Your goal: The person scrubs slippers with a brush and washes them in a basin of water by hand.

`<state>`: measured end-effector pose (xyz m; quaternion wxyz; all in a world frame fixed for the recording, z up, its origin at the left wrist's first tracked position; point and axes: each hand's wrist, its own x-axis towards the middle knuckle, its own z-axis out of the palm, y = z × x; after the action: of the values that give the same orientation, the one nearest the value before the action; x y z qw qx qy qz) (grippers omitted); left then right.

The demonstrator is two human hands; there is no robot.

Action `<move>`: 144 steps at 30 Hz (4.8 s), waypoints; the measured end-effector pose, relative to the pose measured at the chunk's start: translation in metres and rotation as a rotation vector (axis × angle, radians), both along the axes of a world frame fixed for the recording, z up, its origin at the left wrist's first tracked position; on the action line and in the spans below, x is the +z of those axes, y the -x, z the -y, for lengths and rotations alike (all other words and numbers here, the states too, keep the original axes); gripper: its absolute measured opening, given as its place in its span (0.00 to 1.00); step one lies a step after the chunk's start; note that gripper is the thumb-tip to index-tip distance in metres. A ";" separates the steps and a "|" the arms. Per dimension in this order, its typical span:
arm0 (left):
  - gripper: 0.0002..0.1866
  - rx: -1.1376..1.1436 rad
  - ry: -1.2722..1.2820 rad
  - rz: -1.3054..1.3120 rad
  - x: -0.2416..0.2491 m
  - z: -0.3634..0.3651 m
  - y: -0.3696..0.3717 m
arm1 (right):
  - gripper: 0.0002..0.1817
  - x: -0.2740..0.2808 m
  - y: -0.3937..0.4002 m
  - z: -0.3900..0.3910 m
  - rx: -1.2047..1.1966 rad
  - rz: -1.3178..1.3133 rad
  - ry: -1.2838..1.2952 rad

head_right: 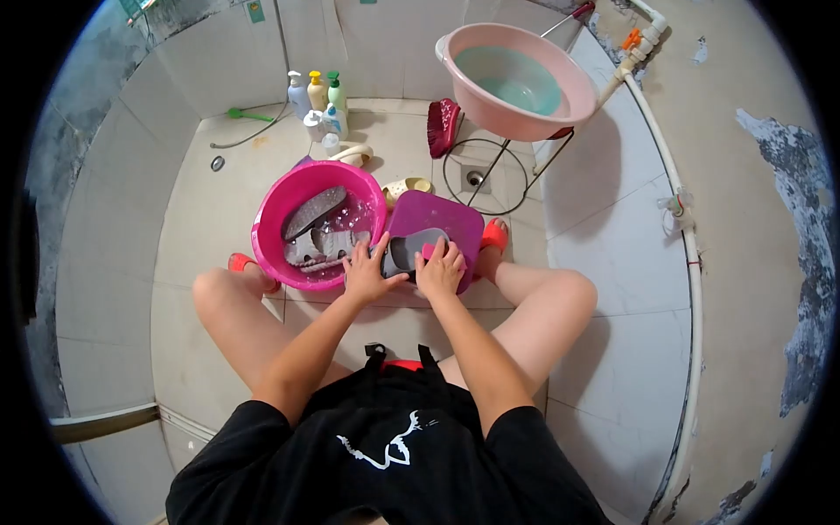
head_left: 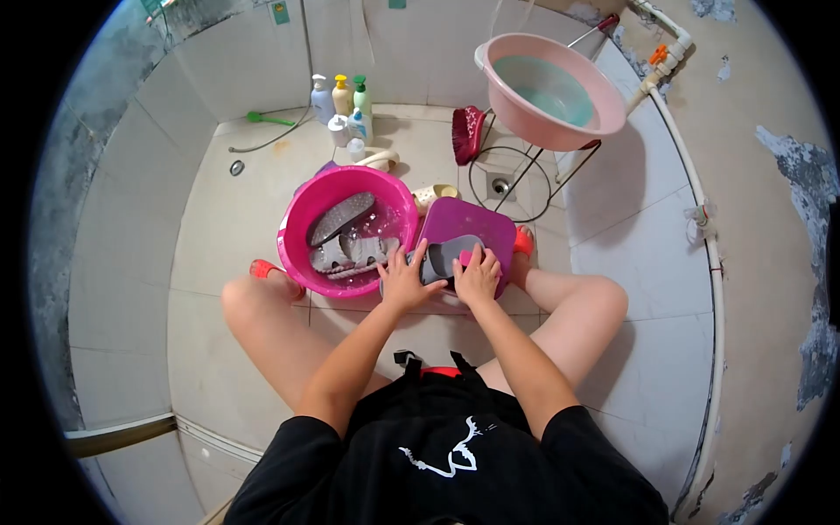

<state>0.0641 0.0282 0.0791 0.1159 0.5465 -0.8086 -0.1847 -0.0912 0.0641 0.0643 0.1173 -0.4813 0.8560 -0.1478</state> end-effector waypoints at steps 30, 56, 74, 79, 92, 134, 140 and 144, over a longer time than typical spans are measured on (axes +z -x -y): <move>0.67 0.009 -0.509 -0.126 -0.037 0.061 -0.002 | 0.29 0.000 0.034 0.037 0.769 0.051 0.371; 0.23 0.305 -0.118 -0.107 -0.030 0.037 0.024 | 0.22 0.018 0.012 0.027 0.524 -0.323 0.150; 0.24 0.317 -0.143 -0.041 -0.025 0.039 0.027 | 0.17 0.017 0.004 0.033 0.370 -0.356 0.079; 0.23 0.304 -0.050 -0.033 -0.031 0.039 0.028 | 0.17 0.016 -0.006 0.025 0.508 -0.277 0.119; 0.24 0.346 0.034 -0.029 -0.035 0.032 0.037 | 0.20 0.001 0.019 0.011 0.246 -0.272 0.080; 0.25 0.303 0.101 0.020 -0.022 0.017 0.041 | 0.25 -0.020 0.013 0.011 0.031 -0.240 0.145; 0.25 -0.263 0.263 -0.221 -0.031 0.010 0.042 | 0.25 -0.009 0.034 0.015 0.122 -0.222 0.169; 0.28 -0.287 0.166 -0.094 -0.013 0.001 0.038 | 0.23 -0.012 0.009 -0.008 0.032 0.078 0.170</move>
<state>0.0260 0.0273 0.0659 0.1705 0.4046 -0.8846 -0.1573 -0.1005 0.0717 0.0518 0.1114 -0.4970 0.8274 -0.2366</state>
